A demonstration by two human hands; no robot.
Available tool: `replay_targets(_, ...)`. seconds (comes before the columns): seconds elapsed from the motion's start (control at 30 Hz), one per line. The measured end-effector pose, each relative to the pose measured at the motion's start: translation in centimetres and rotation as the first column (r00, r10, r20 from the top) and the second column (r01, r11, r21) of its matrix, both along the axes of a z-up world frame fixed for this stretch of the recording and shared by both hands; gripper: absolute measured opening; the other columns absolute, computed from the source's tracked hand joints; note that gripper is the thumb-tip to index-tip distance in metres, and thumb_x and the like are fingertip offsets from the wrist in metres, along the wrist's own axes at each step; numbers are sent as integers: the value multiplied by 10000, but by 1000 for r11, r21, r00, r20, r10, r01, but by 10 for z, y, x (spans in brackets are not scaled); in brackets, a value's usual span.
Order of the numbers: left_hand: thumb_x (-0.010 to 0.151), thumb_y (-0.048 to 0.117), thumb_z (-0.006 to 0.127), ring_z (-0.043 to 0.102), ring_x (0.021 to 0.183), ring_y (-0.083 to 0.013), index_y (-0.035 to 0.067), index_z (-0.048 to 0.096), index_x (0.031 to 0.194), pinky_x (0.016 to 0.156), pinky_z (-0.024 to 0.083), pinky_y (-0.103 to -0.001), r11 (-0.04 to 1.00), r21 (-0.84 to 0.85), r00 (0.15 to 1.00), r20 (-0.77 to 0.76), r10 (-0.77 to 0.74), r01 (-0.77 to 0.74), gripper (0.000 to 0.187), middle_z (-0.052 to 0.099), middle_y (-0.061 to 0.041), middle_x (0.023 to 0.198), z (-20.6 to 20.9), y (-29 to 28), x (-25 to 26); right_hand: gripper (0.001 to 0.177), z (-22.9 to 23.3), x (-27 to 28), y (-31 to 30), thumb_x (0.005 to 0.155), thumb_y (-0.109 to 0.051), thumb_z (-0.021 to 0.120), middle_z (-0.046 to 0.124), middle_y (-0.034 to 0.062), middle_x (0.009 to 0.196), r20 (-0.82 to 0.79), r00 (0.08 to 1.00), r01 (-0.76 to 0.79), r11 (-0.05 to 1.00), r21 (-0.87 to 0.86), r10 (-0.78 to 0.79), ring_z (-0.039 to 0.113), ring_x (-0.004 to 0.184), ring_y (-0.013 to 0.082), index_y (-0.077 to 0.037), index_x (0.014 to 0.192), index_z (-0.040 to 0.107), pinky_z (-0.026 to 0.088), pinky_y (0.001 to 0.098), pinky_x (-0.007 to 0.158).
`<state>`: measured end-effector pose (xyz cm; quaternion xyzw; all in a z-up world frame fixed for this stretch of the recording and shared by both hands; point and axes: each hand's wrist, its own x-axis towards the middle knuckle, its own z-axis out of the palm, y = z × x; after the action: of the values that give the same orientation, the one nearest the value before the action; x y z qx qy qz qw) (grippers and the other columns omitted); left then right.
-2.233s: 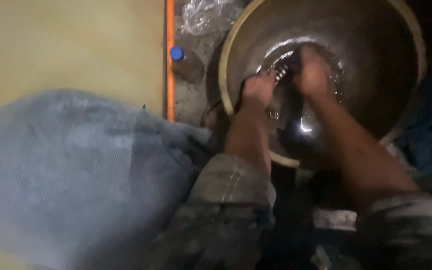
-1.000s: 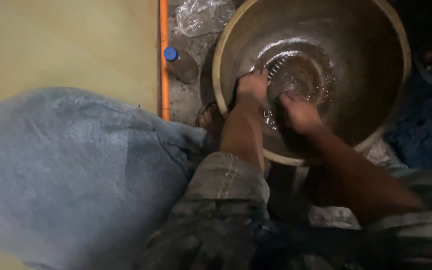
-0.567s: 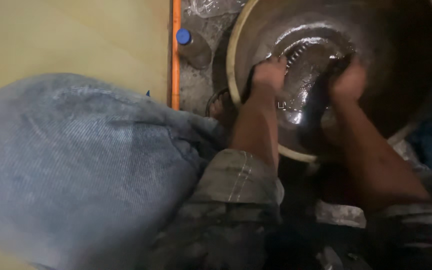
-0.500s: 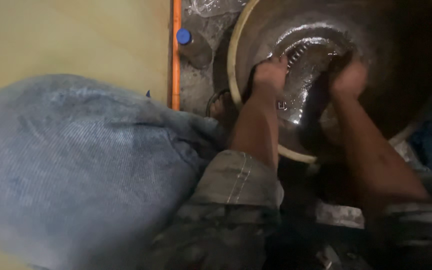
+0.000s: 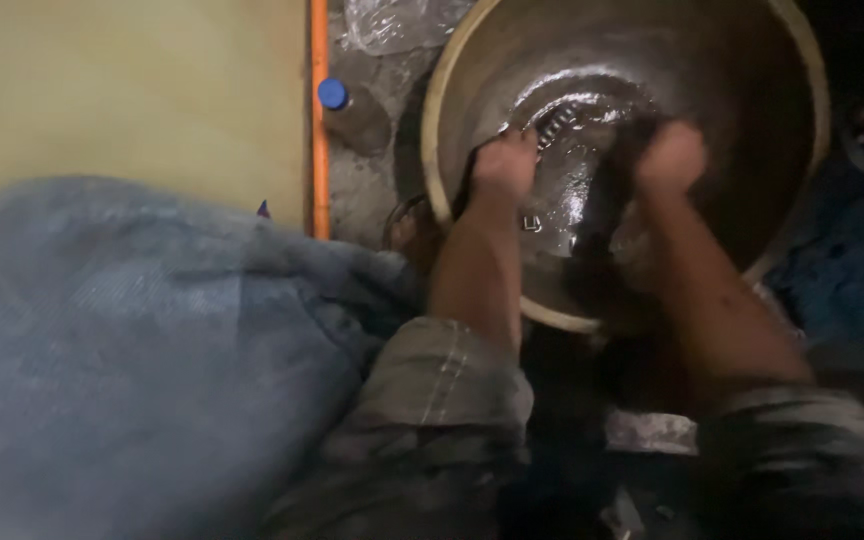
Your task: The person pours a liquid from a plastic bottle into a bucket containing a metal chain. They then submerge the chain in the liquid and scrub it by hand, lifting it periodically to inspect the links before continuing to wash it in the bucket.
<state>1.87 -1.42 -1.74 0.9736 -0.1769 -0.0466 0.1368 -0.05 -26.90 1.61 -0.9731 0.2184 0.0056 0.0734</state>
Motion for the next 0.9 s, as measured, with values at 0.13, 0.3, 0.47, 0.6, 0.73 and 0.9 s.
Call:
replay_targets(0.13, 980, 130, 477, 700, 1056, -334, 80, 542, 1324, 872, 567, -445, 1000, 8, 994, -107, 4, -3, 353, 640, -202, 1243, 5, 0, 6, 441, -22, -6, -5, 953, -427, 766, 734, 220, 1089, -84, 992, -88, 995, 40, 91, 709, 981, 365, -2, 1071, 753, 578, 464, 841)
replay_targets(0.3, 912, 92, 483, 705, 986, -340, 82, 531, 1334, 834, 559, -453, 997, -81, 999, 41, 12, -8, 425, 639, -211, 1221, -2, -1, 4, 457, 54, -2, 34, 962, -404, 739, 732, 221, 1109, -281, 941, -86, 938, 335, 187, 729, 993, 359, 4, 1166, 718, 581, 454, 861)
replay_targets(0.47, 830, 214, 607, 692, 1072, -320, 91, 570, 1266, 891, 562, -430, 997, 57, 997, -61, -39, 43, 454, 657, -164, 1214, 11, 2, 1, 443, 125, 0, 109, 915, -349, 753, 723, 208, 1145, -29, 960, -238, 865, 441, 279, 704, 1037, 366, -26, 1215, 707, 549, 469, 891)
replay_targets(0.6, 762, 203, 662, 688, 1021, -323, 74, 548, 1267, 822, 564, -435, 996, 75, 998, -36, -46, 49, 534, 653, -167, 1169, 14, 0, 1, 403, 95, 10, 122, 882, -280, 784, 693, 253, 1139, 205, 894, -444, 852, 278, 399, 675, 1013, 416, -20, 1180, 709, 537, 505, 883)
replay_targets(0.73, 1002, 202, 573, 695, 1066, -341, 94, 565, 1318, 897, 557, -468, 1000, -6, 997, -71, -4, 4, 334, 670, -158, 1196, 11, 1, -3, 408, 66, 17, 103, 949, -277, 786, 686, 256, 1128, 286, 902, -372, 918, 137, 323, 663, 1009, 450, -10, 1230, 661, 530, 531, 861)
replay_targets(0.9, 904, 171, 585, 686, 1059, -341, 85, 526, 1375, 862, 561, -460, 999, 29, 999, -35, -13, 14, 482, 634, -179, 1240, 11, 1, 0, 531, 63, 2, 106, 721, -114, 807, 659, 242, 1209, 90, 862, -507, 853, 123, 500, 660, 1039, 443, -16, 1210, 624, 536, 516, 892)
